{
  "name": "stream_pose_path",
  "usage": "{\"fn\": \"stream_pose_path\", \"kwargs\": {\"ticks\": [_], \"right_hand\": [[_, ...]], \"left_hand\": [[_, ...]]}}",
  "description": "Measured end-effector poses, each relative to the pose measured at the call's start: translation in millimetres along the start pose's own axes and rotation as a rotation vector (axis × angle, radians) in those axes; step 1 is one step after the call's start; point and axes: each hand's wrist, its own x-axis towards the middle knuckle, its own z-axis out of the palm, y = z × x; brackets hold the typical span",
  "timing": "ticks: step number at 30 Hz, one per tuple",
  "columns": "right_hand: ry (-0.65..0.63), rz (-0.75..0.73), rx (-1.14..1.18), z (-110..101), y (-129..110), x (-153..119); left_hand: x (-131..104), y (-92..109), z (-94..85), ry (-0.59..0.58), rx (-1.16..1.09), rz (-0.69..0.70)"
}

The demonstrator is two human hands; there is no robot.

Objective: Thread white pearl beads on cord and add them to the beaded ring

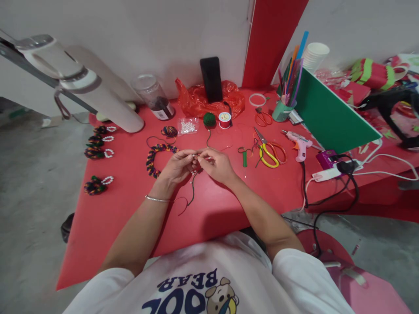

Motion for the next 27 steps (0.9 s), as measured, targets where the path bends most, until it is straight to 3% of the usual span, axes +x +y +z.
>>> {"fn": "stream_pose_path", "kwargs": {"ticks": [16,21,27], "right_hand": [[0.007,-0.076,-0.133,0,4,2],[0.018,-0.043,-0.258,-1,7,2],[0.005,-0.046,-0.260,-1,13,4]], "left_hand": [[0,-6,1.0,0.040,0.123,0.010],[0,-9,-2.2,0.090,0.349,0.090],[0,2,6.0,0.089,0.685,0.251]]}}
